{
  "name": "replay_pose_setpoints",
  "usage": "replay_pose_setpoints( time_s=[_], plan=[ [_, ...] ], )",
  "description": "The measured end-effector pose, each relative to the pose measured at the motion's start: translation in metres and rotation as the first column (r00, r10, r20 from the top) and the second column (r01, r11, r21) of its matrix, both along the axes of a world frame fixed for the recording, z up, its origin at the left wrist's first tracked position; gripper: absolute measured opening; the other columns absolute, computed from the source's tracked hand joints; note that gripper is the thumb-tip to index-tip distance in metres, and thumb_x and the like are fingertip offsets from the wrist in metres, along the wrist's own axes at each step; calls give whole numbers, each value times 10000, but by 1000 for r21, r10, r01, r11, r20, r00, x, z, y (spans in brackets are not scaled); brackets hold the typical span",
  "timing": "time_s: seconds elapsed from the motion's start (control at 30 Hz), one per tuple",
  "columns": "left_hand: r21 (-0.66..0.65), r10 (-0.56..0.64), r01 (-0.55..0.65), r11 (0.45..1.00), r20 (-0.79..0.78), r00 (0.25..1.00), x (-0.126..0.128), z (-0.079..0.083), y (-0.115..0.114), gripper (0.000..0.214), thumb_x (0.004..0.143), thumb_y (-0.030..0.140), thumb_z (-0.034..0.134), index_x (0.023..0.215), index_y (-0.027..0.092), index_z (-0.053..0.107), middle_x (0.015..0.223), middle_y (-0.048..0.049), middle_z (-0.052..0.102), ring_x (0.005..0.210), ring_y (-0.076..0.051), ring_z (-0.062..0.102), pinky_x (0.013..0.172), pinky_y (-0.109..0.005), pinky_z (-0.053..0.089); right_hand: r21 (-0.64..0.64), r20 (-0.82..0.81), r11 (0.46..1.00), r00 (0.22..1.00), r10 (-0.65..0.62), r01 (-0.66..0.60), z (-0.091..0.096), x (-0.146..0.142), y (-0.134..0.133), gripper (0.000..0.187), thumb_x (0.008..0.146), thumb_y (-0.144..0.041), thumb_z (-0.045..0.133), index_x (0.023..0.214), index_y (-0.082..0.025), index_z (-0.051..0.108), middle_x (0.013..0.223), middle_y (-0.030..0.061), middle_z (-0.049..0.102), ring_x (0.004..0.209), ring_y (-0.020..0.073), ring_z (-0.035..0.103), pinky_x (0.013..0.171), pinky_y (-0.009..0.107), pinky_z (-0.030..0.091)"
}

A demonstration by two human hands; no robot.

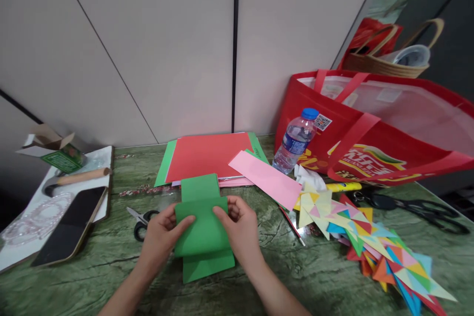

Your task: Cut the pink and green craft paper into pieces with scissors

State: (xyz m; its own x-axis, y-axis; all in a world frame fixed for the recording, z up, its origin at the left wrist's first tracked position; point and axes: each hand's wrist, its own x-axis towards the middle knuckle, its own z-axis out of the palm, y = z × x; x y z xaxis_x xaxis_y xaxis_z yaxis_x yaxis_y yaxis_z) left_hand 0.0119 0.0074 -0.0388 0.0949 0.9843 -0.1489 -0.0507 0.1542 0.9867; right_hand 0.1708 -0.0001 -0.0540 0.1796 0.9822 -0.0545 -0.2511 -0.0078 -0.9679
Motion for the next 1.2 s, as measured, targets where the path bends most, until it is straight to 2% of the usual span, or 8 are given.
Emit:
replay_pose_setpoints(
  time_s=[0.13,0.33,0.47,0.53,0.67,0.83,1.03,1.2],
  plan=[
    [-21,29,-27,999,92,995,-1,-2,-1,278,720,350,637,929,167,621,742,-27,695,628,-152,615,563,-236,481,7,-19,1000,1000,4,-4,3,0,-1,190,668,-302,702,780,-185,603,707,17,684,635,157,614,587,252,472],
    [-15,112,-111,994,83,990,-1,-4,-1,312,691,372,658,923,166,626,597,8,643,492,-115,555,472,-200,436,3,-30,1000,1000,-5,5,5,-1,-2,189,652,-299,715,761,-187,609,704,7,685,643,153,615,601,245,476],
    [-15,143,-142,990,86,986,-1,-2,-1,313,665,363,678,894,153,637,619,-7,651,505,-118,554,489,-212,442,-1,-39,1000,999,21,-21,4,-1,-2,191,654,-306,715,763,-185,615,705,6,687,637,148,613,596,241,475],
    [-9,153,-153,988,77,985,-2,1,-1,338,661,360,682,928,159,634,587,8,632,491,-110,532,475,-202,422,5,-45,999,998,39,-39,4,-2,-2,191,659,-309,711,772,-187,616,711,7,689,646,150,618,603,243,478],
    [19,158,-159,987,43,986,-3,3,-2,435,680,382,661,1060,180,596,437,77,482,386,-68,386,398,-167,311,17,-38,999,998,51,-50,5,-2,-3,207,662,-327,706,784,-190,611,728,18,694,674,171,629,618,266,492],
    [65,151,-150,987,-14,988,-3,4,-3,371,698,412,634,979,171,599,413,97,365,376,-53,268,379,-163,220,25,-15,999,999,44,-43,5,-2,-3,225,666,-343,702,796,-186,607,734,29,695,685,182,633,628,280,497],
    [138,183,-170,976,-92,979,-2,11,-5,329,696,401,627,922,163,607,413,101,298,387,-59,228,383,-179,190,47,-16,998,999,41,-41,4,-3,-3,218,674,-336,699,802,-185,607,745,22,691,698,174,630,639,271,490],
    [153,190,-173,973,-109,976,-1,11,-5,340,707,396,616,954,164,597,420,101,289,400,-67,229,395,-186,205,50,-4,998,999,36,-36,5,-3,-4,230,671,-348,700,805,-185,609,744,28,695,695,180,632,643,280,493]
  ],
)
